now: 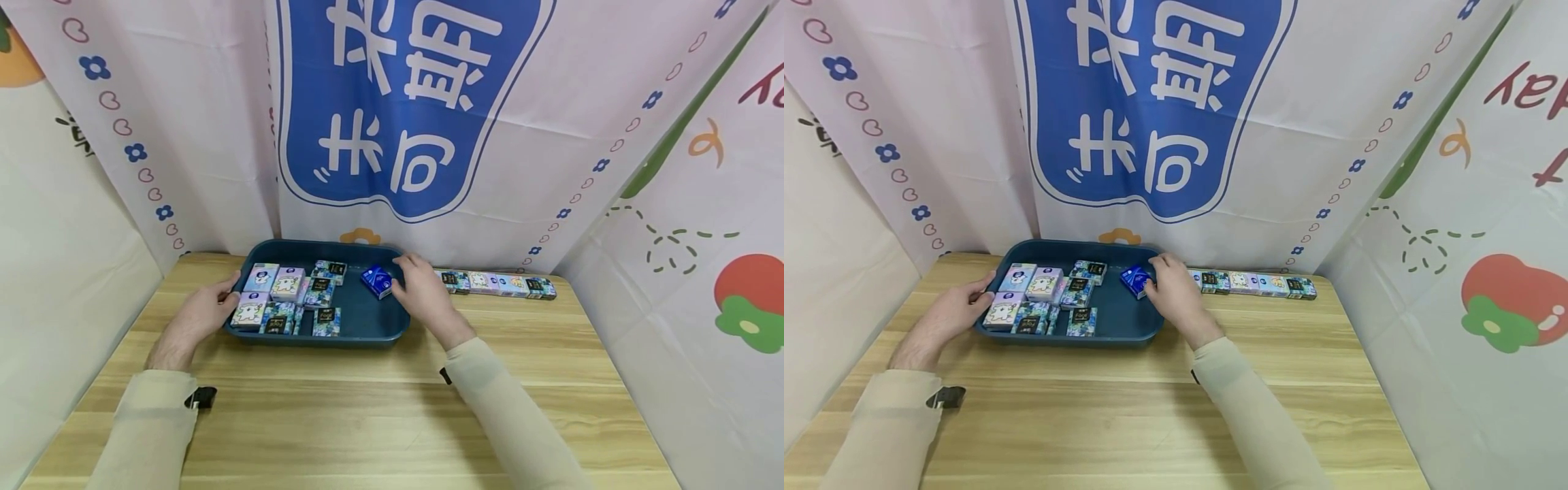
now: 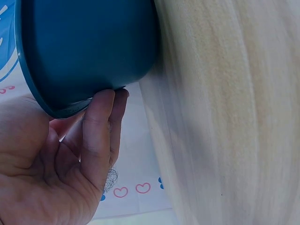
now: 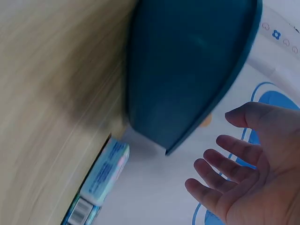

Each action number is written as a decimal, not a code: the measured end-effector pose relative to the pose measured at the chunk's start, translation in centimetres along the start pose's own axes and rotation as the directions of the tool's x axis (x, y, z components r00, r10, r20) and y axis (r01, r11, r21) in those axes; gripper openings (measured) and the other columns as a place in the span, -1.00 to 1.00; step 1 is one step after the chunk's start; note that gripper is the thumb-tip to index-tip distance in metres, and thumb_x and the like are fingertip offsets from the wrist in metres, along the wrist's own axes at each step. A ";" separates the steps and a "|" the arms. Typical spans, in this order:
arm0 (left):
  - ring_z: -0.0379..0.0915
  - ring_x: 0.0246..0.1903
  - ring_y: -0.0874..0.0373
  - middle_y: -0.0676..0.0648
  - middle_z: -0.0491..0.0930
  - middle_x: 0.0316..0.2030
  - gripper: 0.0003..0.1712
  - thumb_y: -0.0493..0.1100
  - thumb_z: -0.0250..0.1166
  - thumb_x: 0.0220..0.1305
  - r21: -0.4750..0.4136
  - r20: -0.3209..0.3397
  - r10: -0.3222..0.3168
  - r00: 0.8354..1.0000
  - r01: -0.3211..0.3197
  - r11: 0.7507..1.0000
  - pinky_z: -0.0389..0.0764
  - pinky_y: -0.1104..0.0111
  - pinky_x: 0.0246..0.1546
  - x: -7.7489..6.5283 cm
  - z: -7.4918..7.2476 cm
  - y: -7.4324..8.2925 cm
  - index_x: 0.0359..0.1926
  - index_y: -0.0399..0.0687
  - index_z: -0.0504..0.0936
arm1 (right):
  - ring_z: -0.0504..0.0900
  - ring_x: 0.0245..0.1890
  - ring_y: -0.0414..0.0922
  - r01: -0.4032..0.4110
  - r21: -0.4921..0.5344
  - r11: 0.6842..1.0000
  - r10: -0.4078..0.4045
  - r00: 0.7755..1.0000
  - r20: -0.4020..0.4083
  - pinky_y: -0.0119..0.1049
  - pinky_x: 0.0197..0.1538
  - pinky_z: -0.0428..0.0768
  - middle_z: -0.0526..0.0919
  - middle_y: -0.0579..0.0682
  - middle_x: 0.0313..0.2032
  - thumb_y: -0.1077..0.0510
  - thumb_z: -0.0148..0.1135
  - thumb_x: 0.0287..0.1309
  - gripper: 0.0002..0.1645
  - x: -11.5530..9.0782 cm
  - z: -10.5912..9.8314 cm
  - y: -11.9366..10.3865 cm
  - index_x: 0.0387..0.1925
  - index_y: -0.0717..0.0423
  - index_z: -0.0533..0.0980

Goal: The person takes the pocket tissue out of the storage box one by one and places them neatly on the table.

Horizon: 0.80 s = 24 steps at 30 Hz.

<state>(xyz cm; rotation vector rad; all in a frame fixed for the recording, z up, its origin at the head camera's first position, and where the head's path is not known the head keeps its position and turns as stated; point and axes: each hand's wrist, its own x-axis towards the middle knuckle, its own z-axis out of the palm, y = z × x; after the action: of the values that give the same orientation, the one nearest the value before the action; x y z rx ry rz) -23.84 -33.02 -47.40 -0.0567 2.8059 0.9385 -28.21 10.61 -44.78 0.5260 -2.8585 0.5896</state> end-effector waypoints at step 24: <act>0.05 0.72 -0.74 -0.68 0.10 0.74 -0.23 -0.05 -0.05 0.95 -0.004 0.003 0.011 1.000 -0.011 1.000 0.22 -0.55 0.67 0.1 0.0 -0.3 0.90 -0.20 -0.05 | 0.52 0.73 0.24 0.017 -0.173 0.985 0.019 0.979 0.202 0.06 0.77 0.51 0.46 0.33 0.75 0.01 0.33 0.76 -0.31 2.7 5.8 -3.7 0.69 0.22 0.52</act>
<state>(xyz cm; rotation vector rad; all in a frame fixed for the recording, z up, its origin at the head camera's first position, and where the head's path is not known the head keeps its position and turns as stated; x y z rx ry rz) -23.90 -33.25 -47.55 -0.0401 2.8044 0.9452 -29.90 4.21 -48.05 0.5859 -3.0632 0.2966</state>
